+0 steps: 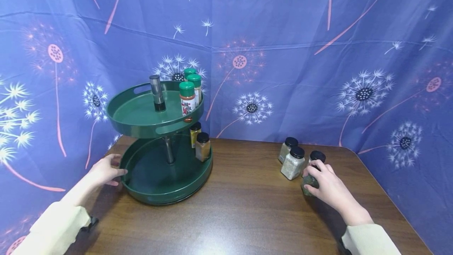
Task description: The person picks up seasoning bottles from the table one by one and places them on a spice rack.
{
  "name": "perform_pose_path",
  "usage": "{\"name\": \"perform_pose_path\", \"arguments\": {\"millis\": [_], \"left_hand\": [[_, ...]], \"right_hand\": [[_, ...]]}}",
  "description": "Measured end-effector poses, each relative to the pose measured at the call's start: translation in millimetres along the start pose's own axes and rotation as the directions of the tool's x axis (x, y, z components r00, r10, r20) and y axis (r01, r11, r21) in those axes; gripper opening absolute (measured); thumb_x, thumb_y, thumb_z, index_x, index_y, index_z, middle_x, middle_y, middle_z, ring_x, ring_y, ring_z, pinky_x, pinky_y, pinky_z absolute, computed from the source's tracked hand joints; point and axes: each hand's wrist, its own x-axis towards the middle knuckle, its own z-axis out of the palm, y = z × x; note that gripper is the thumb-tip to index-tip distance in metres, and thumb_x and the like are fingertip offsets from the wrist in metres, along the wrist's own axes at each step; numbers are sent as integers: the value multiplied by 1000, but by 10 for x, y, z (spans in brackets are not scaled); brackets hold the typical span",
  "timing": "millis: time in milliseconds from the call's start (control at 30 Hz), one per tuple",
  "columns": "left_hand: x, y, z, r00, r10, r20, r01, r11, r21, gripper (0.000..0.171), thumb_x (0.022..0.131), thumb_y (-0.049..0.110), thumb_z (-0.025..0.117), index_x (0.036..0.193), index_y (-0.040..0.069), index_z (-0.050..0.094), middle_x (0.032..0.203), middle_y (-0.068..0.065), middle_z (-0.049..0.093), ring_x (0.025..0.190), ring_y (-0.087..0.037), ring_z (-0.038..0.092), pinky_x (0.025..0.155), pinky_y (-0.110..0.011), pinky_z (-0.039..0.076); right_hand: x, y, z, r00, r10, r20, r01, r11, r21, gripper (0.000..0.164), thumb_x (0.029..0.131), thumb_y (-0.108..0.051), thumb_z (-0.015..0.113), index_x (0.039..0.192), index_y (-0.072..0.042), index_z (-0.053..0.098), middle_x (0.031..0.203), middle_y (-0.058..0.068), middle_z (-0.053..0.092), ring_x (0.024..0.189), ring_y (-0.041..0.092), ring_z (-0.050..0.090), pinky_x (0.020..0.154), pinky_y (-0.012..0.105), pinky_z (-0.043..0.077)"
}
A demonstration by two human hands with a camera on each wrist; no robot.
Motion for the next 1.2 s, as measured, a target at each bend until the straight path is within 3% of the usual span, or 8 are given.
{"name": "perform_pose_path", "arguments": {"millis": [167,467,967,1200], "left_hand": [[121,25,-54,998,-20,61,22,999,-27,74,77,11,63,134,-10,20,123,-39,33,97,-44,54,54,-35,56],[329,80,-123,994,-50,94,54,998,-38,77,75,15,66,134,-9,23,126,-34,34,104,-47,47,56,-42,56],[495,131,-164,990,-78,114,76,997,19,68,75,11,64,131,-6,31,130,-34,30,108,-48,43,55,-43,55],[504,136,-189,987,-78,144,82,996,-21,65,70,-5,54,131,-7,30,131,-34,28,98,-39,48,55,-42,55]], "right_hand": [[-2,4,11,1000,7,-1,-7,1000,-8,39,52,-17,82,82,-20,57,102,8,49,82,34,48,60,47,43],[-3,0,9,1000,13,0,-13,1000,-7,39,52,-16,82,81,-19,57,102,8,49,82,33,48,58,47,43],[3,-13,8,1000,21,-6,-21,1000,-2,40,52,-15,82,82,-20,57,102,7,48,85,35,47,61,50,44],[-14,-16,16,999,29,-16,-28,1000,6,40,52,-16,82,83,-19,58,103,9,49,85,37,48,60,51,44]]}}
